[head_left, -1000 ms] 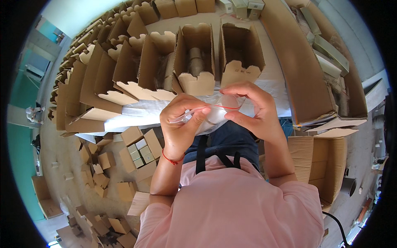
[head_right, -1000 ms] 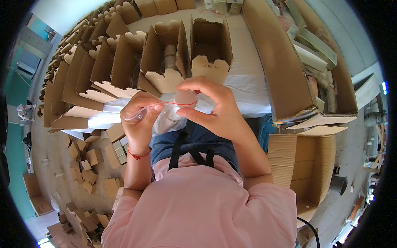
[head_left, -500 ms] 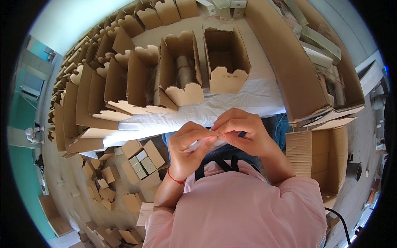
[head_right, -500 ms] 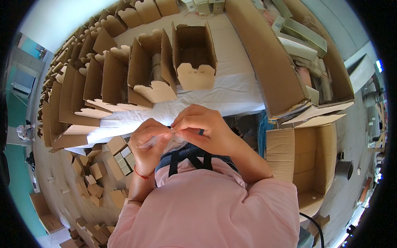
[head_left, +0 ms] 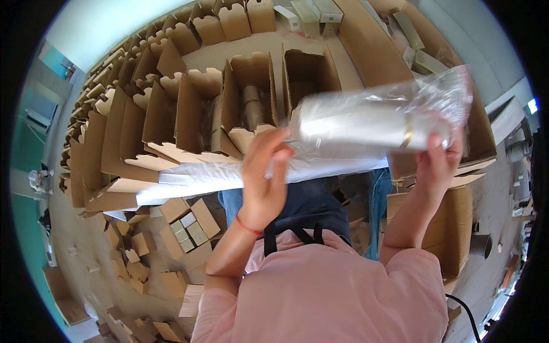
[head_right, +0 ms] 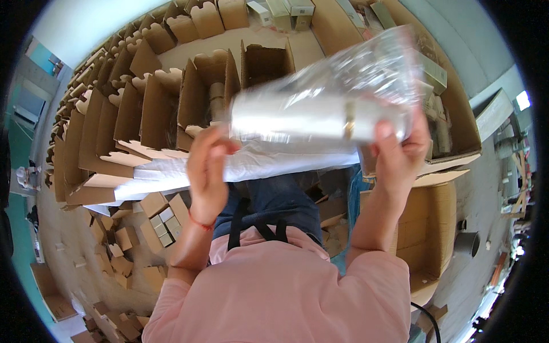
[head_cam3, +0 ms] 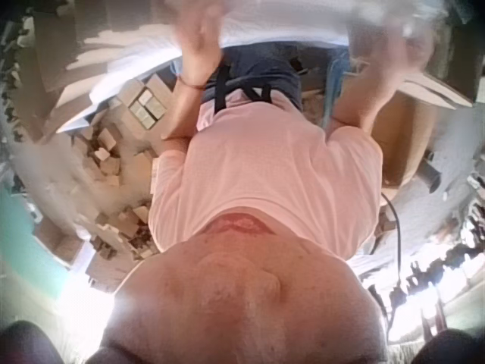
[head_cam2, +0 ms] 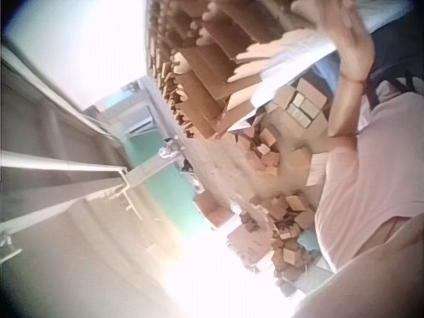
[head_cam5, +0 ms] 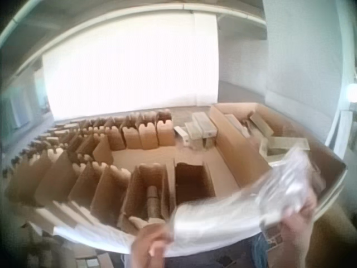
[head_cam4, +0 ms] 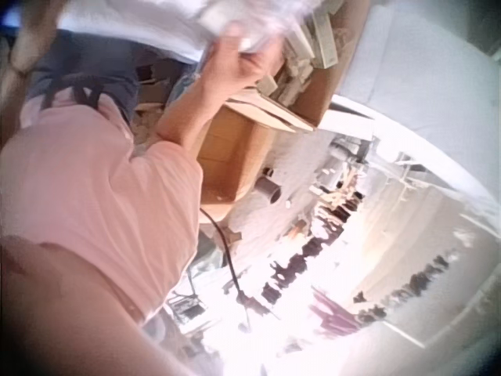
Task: The person puts bottled items into plastic bags, seals the bags, and places the bagged items into cardboard boxes.
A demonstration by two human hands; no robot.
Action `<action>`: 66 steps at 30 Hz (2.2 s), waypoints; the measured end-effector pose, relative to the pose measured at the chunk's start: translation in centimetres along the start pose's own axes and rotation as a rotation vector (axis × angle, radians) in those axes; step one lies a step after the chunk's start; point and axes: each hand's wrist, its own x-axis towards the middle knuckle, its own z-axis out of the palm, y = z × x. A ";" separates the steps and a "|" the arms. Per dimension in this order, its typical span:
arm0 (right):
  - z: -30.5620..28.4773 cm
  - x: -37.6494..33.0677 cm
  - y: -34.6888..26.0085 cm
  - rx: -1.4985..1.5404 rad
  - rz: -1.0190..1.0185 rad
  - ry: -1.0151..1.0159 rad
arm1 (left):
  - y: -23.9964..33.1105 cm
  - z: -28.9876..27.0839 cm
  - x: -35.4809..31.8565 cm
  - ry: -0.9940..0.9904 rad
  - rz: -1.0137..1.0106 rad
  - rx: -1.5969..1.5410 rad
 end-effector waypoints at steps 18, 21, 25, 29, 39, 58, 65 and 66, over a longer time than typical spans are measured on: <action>12.2 5.0 8.1 -1.104 -0.531 -0.774 | -3.0 3.7 1.7 -0.192 0.126 0.363; 11.4 5.1 8.2 -1.077 -0.200 -1.067 | -3.1 3.5 1.5 -0.194 0.124 0.319; 10.9 5.5 9.2 -1.058 -0.096 -1.102 | -2.9 4.1 1.3 -0.208 0.106 0.323; 12.9 6.0 9.8 -1.125 -0.277 -1.054 | -3.2 3.4 1.5 -0.190 0.129 0.382; 9.8 0.1 12.8 -0.157 0.093 -0.101 | -1.6 4.1 0.0 -0.141 0.088 0.500; -26.9 15.6 3.6 -1.726 0.209 -0.436 | -3.6 6.8 -5.0 -0.213 0.042 0.263; -26.8 15.3 6.1 -1.793 0.937 -0.520 | -3.8 5.9 -5.3 -0.211 -0.016 0.247; -27.0 15.4 6.4 -1.872 0.875 -0.525 | -3.9 5.8 -5.4 -0.219 -0.016 0.241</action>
